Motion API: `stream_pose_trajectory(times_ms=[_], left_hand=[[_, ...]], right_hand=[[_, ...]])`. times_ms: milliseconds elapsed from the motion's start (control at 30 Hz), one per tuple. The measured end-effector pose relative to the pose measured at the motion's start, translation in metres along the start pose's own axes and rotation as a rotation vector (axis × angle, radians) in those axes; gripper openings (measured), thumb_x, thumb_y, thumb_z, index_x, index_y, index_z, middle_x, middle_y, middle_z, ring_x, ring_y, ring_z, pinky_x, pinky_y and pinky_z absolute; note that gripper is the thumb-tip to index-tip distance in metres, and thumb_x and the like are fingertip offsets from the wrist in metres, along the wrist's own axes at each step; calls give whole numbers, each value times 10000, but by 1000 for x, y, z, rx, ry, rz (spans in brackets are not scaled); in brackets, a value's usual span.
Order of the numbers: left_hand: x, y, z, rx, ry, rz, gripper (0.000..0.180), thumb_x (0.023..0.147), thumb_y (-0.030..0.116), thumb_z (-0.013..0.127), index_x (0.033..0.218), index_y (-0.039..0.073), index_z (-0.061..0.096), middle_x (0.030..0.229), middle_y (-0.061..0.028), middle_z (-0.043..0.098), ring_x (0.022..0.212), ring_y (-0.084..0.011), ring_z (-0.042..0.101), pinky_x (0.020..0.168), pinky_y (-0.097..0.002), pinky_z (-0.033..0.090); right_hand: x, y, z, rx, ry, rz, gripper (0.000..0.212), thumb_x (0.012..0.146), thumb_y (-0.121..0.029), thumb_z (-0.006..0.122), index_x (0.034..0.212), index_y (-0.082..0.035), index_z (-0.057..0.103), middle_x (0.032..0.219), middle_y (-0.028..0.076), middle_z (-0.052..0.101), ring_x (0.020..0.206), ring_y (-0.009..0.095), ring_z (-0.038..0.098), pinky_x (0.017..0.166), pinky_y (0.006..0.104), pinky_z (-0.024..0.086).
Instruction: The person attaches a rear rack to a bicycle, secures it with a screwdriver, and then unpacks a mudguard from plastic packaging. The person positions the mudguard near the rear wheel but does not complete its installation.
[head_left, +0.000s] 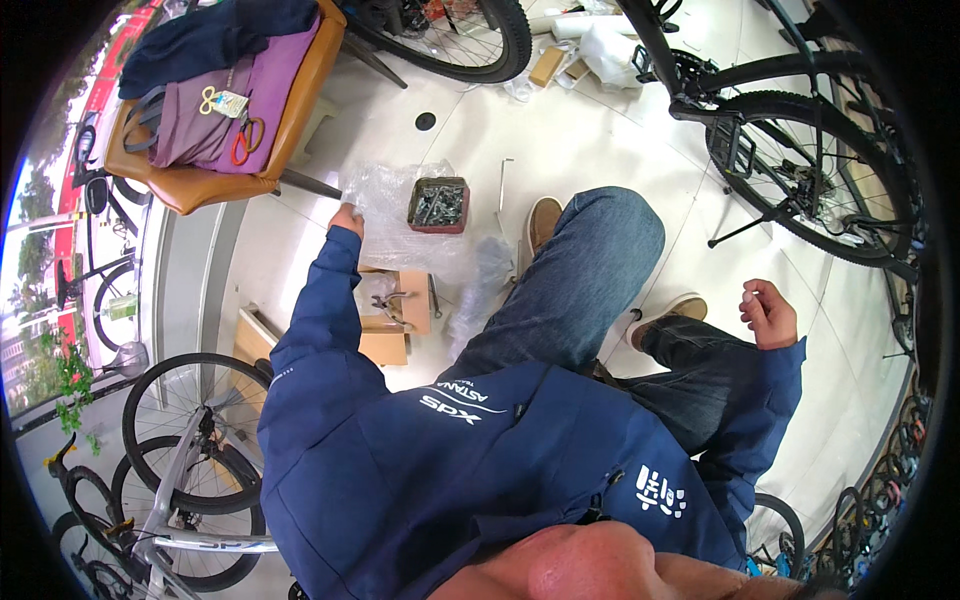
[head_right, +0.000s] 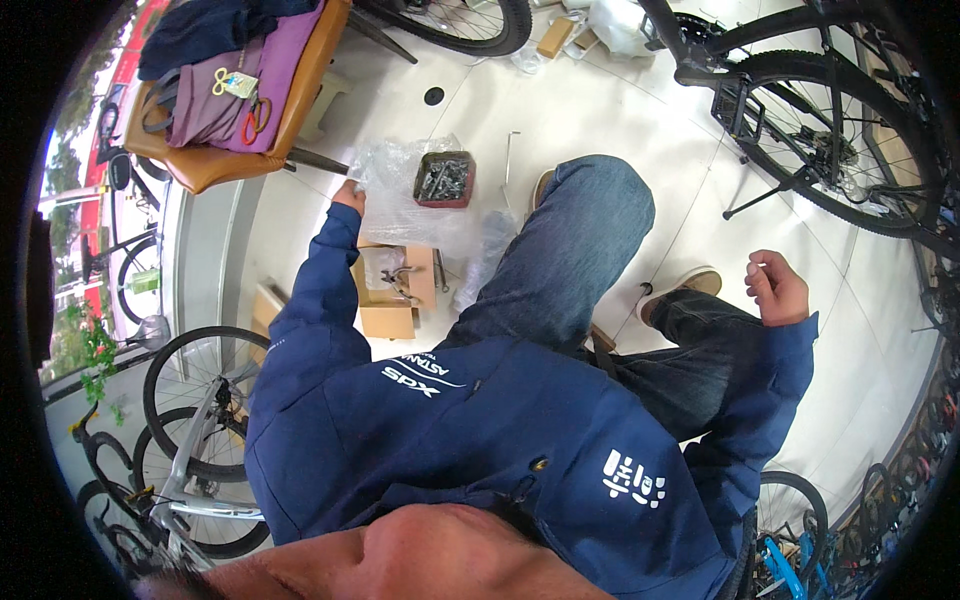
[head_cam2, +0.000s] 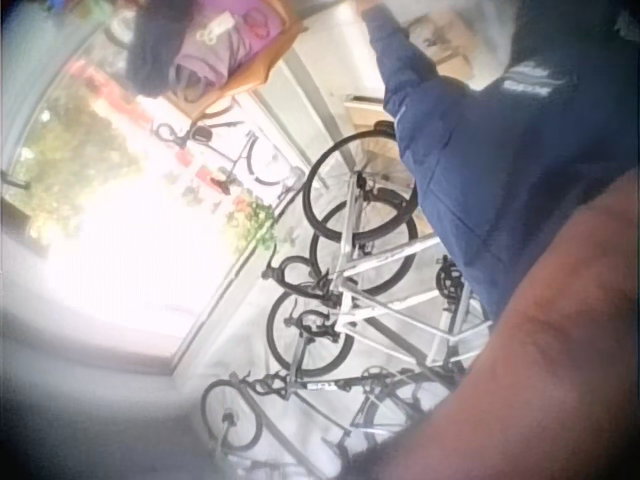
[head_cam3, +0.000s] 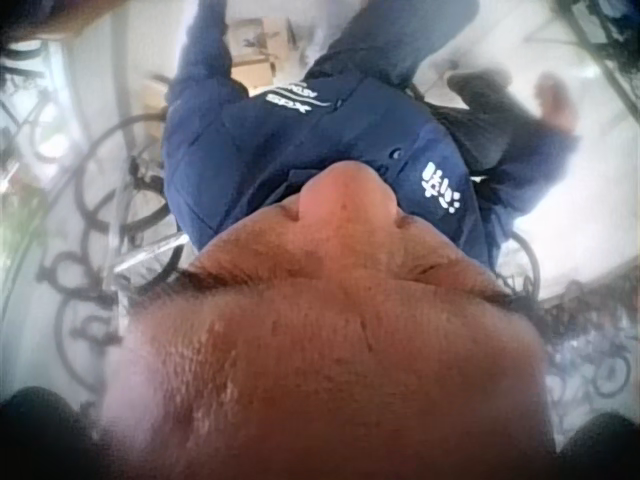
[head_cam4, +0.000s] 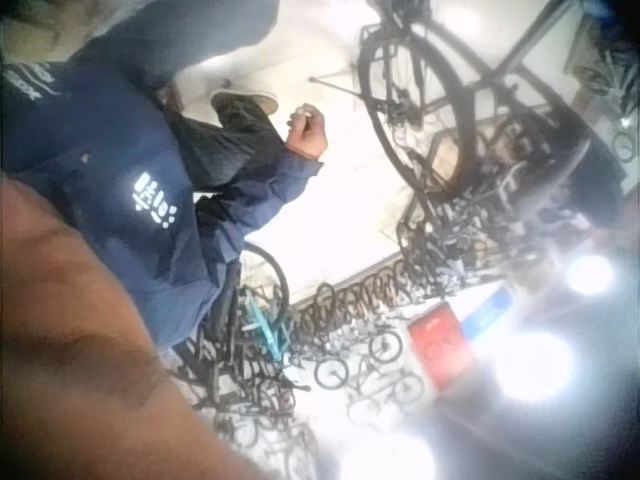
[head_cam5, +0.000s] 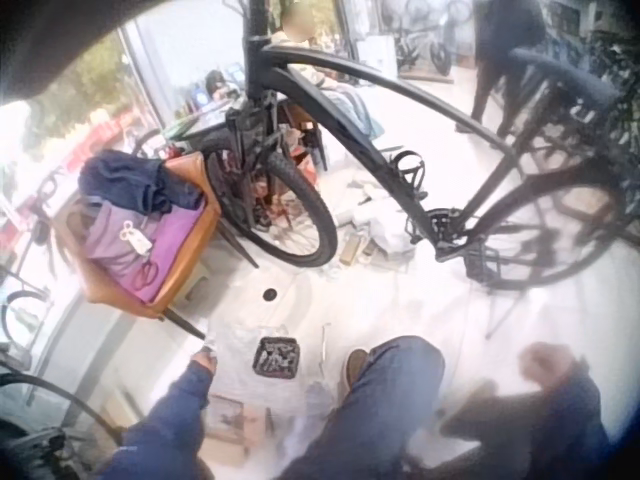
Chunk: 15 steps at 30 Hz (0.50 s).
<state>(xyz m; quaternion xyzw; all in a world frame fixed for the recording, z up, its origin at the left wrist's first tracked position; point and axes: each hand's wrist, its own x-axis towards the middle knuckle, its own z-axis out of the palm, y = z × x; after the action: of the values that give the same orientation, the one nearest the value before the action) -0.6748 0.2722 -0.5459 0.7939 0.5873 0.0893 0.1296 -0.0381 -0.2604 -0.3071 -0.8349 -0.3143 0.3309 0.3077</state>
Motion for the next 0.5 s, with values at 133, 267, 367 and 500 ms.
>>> stream_pose_trajectory(times_ms=[133,267,367,500], left_hand=[[-18,11,7,405,-376,-79,499,809,298,751,1246,70,671,1192,-264,673,1127,-480,634,1013,-470,519],[-13,51,41,124,-23,103,499,794,330,774,1222,89,683,1178,-230,670,1067,-446,647,951,-442,543],[-2,92,131,-939,-375,-545,327,1003,357,626,967,36,680,777,-187,715,711,-362,715,636,-446,602],[-35,111,254,-1162,-544,-1269,549,1002,540,565,1206,29,557,1029,-246,668,862,-417,680,784,-527,602]], right_hand=[[-5,5,-2,-35,-10,2,243,1032,-248,616,1188,-62,639,810,24,680,695,83,624,610,242,488],[-12,12,-4,-12,-19,40,248,1030,-251,620,1187,-59,636,807,27,679,687,83,618,609,241,487],[-16,15,-5,-14,-27,116,268,1032,-264,622,1199,-54,626,814,33,676,698,91,619,620,245,491],[-16,15,-5,14,-49,150,269,1036,-242,627,1203,-32,625,811,34,668,703,92,611,641,249,503]])
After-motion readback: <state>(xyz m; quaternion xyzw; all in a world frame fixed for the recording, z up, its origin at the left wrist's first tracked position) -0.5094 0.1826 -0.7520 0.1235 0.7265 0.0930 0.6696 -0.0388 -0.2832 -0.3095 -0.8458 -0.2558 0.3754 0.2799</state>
